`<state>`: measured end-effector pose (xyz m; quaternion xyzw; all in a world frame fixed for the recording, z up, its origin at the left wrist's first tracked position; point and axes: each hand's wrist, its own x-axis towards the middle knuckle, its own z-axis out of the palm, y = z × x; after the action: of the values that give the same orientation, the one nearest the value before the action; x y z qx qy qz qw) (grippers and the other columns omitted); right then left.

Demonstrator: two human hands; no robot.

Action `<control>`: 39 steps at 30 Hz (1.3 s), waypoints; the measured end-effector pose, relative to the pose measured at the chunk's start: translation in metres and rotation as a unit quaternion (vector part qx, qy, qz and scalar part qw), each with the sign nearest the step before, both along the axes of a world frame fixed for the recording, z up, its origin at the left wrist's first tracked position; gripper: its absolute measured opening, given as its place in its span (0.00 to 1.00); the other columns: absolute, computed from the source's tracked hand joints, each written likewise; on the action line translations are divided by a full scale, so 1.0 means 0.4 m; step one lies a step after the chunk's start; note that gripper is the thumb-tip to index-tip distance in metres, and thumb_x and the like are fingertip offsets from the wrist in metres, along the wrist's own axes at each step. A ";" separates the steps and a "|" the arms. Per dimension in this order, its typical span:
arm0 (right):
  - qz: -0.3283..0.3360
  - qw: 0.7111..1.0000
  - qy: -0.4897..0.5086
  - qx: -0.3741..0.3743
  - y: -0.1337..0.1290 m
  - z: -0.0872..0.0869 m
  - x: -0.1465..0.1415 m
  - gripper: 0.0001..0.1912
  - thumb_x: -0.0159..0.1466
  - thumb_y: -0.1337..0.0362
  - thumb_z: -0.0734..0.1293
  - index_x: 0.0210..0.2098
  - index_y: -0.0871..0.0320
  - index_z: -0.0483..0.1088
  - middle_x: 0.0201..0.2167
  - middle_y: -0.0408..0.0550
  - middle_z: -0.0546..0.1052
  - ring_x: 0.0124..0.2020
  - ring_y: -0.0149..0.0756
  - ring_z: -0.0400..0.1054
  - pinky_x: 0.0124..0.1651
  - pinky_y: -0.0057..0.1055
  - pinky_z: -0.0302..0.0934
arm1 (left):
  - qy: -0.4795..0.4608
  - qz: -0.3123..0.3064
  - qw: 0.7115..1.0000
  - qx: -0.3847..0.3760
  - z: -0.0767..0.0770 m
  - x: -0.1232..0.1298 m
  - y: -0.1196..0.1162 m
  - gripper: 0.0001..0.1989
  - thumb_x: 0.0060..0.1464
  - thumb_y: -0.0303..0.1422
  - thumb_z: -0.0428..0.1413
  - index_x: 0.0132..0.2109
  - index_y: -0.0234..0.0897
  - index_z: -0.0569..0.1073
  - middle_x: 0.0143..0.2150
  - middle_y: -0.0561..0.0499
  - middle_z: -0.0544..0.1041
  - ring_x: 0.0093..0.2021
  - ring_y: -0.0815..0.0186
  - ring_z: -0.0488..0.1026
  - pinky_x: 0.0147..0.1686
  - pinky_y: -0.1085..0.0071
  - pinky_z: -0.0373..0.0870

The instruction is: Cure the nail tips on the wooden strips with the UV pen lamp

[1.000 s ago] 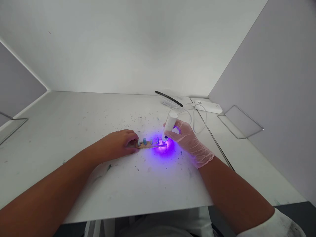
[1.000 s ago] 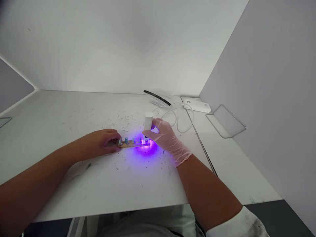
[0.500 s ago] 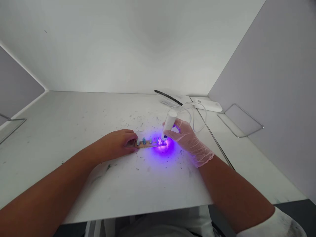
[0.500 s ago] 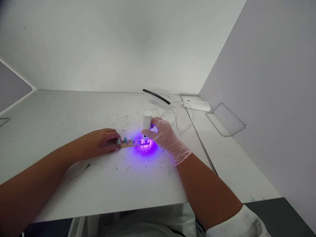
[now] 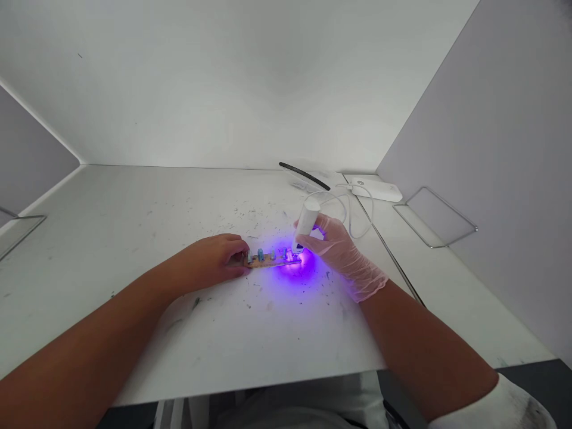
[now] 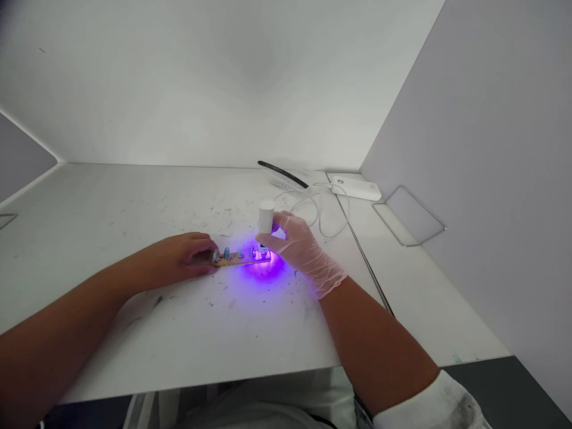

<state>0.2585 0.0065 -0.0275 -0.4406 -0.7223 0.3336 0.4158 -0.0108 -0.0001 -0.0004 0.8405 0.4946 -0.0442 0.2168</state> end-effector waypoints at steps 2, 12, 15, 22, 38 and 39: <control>-0.003 1.000 0.001 0.001 0.000 0.000 0.000 0.08 0.58 0.60 0.69 0.36 0.56 0.73 0.33 0.47 0.74 0.36 0.37 0.68 0.40 0.38 0.65 | 0.000 -0.001 1.000 0.000 -0.001 -0.001 0.000 0.15 0.55 0.47 0.52 0.42 0.43 0.73 0.41 0.50 0.74 0.37 0.64 0.69 0.33 0.68 0.62; -0.001 1.000 0.001 0.000 0.004 -0.003 0.001 0.09 0.58 0.59 0.69 0.36 0.56 0.72 0.34 0.47 0.74 0.36 0.37 0.68 0.40 0.39 0.65 | 0.005 0.001 1.000 -0.001 -0.002 -0.003 -0.001 0.15 0.55 0.47 0.52 0.43 0.44 0.73 0.42 0.51 0.74 0.38 0.63 0.69 0.33 0.69 0.62; -0.004 1.000 -0.001 0.001 0.003 -0.003 0.001 0.09 0.58 0.59 0.69 0.36 0.56 0.73 0.34 0.47 0.74 0.36 0.37 0.68 0.40 0.39 0.65 | 0.002 0.001 1.000 0.000 -0.004 -0.003 0.001 0.15 0.55 0.47 0.52 0.43 0.45 0.73 0.42 0.51 0.74 0.38 0.63 0.70 0.33 0.69 0.62; -0.001 1.000 0.002 -0.003 0.002 -0.004 0.000 0.09 0.58 0.60 0.69 0.37 0.56 0.73 0.34 0.47 0.74 0.35 0.37 0.69 0.39 0.39 0.66 | -0.002 -0.002 1.000 0.008 -0.008 -0.004 0.003 0.14 0.55 0.46 0.53 0.42 0.43 0.74 0.41 0.50 0.74 0.37 0.64 0.69 0.33 0.68 0.62; -0.003 1.000 -0.001 -0.007 0.001 0.002 -0.001 0.09 0.58 0.59 0.69 0.37 0.55 0.73 0.35 0.47 0.74 0.37 0.38 0.68 0.41 0.40 0.65 | -0.014 -0.003 1.000 0.005 -0.007 -0.006 0.003 0.14 0.54 0.46 0.53 0.41 0.43 0.74 0.40 0.51 0.74 0.36 0.65 0.69 0.32 0.69 0.61; -0.003 1.000 0.000 -0.006 0.000 0.003 -0.001 0.09 0.58 0.59 0.69 0.36 0.55 0.73 0.35 0.47 0.75 0.37 0.38 0.68 0.41 0.40 0.65 | -0.014 -0.002 1.000 0.006 -0.007 -0.006 0.003 0.14 0.54 0.46 0.53 0.41 0.43 0.74 0.40 0.51 0.74 0.36 0.65 0.69 0.32 0.69 0.61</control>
<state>0.2579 0.0067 -0.0265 -0.4452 -0.7190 0.3362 0.4144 -0.0130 0.0009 -0.0031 0.8433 0.4903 -0.0295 0.2183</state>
